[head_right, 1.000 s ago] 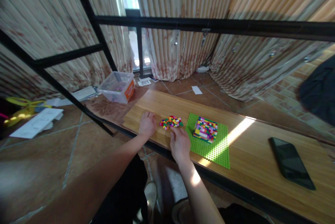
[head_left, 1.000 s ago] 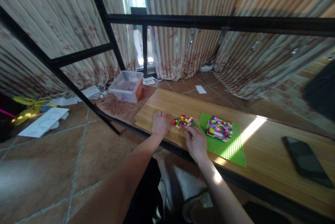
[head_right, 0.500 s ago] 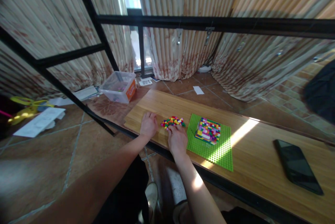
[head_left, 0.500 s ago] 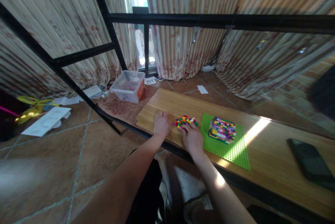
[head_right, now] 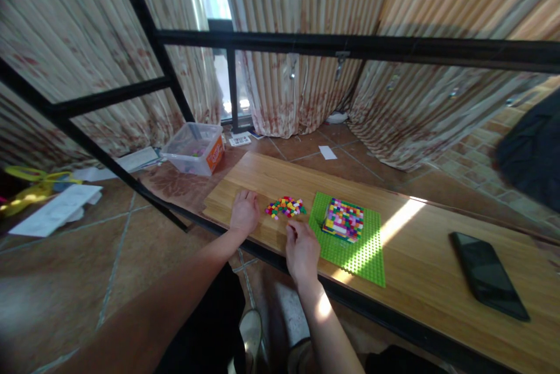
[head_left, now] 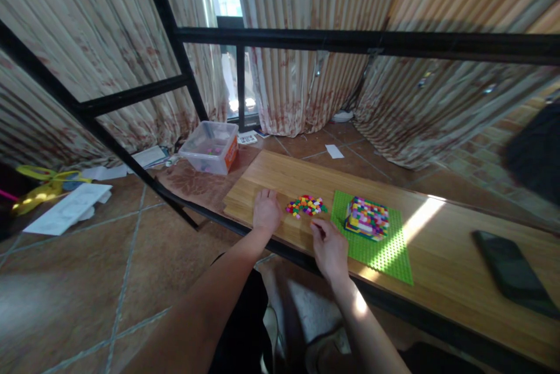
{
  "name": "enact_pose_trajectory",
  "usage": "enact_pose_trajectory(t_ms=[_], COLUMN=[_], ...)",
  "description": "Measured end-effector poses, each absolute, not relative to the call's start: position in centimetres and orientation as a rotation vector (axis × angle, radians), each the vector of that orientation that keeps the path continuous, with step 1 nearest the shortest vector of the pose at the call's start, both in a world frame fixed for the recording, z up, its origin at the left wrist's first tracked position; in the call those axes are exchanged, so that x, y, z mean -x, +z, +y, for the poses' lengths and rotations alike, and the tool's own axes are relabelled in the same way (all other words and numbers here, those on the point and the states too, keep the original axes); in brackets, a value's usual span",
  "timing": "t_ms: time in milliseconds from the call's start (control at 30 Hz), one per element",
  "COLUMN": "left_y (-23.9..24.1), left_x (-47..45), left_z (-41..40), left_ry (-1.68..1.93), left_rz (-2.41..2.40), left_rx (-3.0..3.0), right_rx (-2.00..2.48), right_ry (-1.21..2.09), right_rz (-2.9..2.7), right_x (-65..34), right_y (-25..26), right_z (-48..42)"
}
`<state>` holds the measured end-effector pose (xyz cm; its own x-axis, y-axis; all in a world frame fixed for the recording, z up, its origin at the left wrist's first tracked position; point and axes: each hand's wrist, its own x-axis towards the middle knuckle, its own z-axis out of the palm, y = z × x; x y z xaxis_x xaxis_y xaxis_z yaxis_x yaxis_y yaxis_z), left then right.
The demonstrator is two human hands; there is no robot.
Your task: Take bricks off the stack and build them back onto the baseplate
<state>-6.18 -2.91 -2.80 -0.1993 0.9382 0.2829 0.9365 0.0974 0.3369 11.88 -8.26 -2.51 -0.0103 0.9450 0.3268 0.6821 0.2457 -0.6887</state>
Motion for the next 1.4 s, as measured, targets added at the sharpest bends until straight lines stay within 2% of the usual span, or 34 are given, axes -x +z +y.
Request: enact_pose_trajectory(t_ms=[200, 467, 900, 1400], left_y=[-2.9, -2.7, -2.6, -2.7], left_x=[6.2, 6.2, 6.2, 6.2], left_z=[-2.9, -2.6, -2.7, -2.7], left_ry=[0.720, 0.706, 0.728, 0.730], left_rz=[2.329, 2.337, 2.335, 2.326], left_rx=[-2.005, -2.035, -2.049, -2.012], right_rx=[1.602, 1.769, 1.896, 1.821], right_ry=[0.360, 0.247, 0.138, 0.166], right_rz=[-1.437, -1.223, -1.555, -1.576], right_x=[-17.2, -22.9, -23.7, -24.2], right_y=[-1.7, -0.2, 0.7, 1.2], right_z=[-10.2, -8.0, -5.3, -5.0])
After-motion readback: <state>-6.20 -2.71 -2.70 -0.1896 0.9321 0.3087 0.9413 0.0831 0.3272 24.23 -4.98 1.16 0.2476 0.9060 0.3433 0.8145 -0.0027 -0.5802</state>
